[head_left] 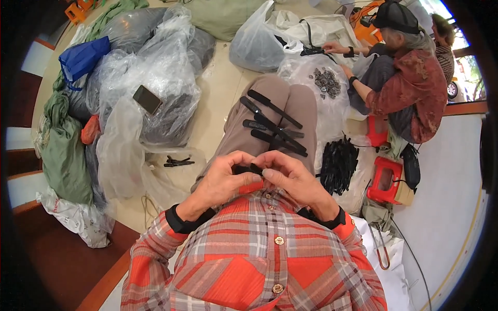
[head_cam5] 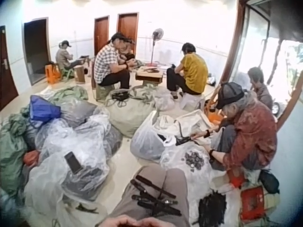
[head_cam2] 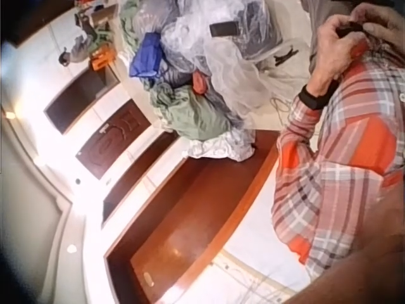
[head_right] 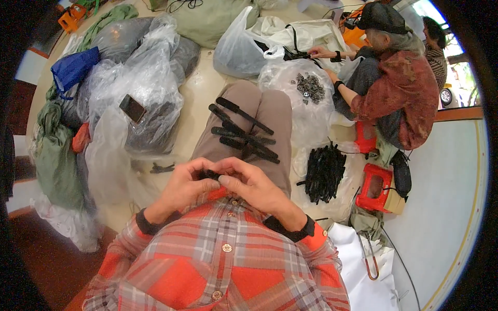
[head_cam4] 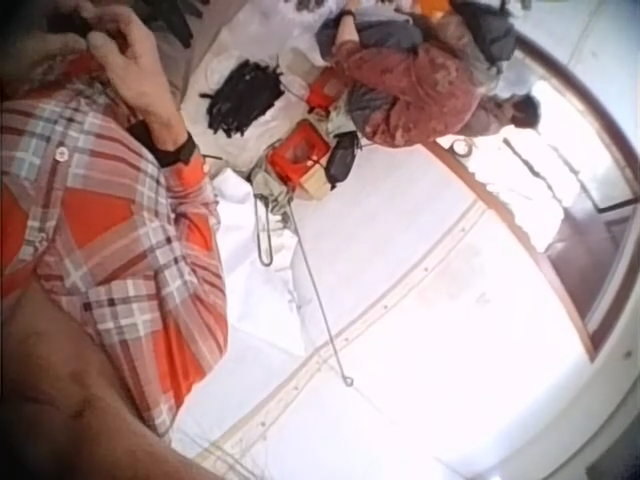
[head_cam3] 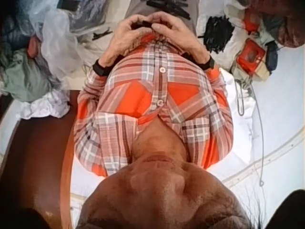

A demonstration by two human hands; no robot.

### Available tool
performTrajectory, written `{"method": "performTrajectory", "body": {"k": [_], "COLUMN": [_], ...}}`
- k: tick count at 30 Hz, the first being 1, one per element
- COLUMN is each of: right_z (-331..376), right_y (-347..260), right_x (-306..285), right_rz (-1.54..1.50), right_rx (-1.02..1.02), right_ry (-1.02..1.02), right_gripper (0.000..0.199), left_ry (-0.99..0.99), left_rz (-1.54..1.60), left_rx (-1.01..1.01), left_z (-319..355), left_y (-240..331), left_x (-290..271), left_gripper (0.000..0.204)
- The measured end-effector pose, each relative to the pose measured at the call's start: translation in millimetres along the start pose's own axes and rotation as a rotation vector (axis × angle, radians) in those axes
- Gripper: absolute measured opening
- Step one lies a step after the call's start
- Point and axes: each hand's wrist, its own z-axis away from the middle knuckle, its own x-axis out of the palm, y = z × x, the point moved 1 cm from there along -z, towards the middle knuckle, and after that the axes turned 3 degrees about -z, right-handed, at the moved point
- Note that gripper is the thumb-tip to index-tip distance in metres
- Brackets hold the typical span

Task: The recorder is assembling small metal rings and buckles onto black shoe straps.

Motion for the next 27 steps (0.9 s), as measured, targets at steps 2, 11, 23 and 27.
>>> {"method": "performTrajectory", "body": {"k": [2,11,23,27], "right_z": [0.1,-1.1,-1.0,1.7], "right_y": [1.2,5.7,9.2,1.2], "right_x": [-1.5,-6.0,-4.3,-3.7], "right_rz": [-0.077,-0.1,-0.139,-0.102], "right_rx": [0.069,0.15,-0.026,0.031], "right_ry": [0.007,0.19,0.161,0.12], "right_gripper": [0.023,0.017,0.02,0.019], "left_ry": [-0.008,0.134,0.104,0.084], "left_rz": [0.111,-0.326,-0.402,-0.417], "left_rx": [-0.053,0.247,0.413,0.469], "left_z": [1.0,-1.9,-0.6,1.8], "left_y": [2.1,3.6,2.4,4.2], "left_x": [2.5,6.0,5.7,5.9], "left_gripper": [0.025,0.023,0.022,0.022]}}
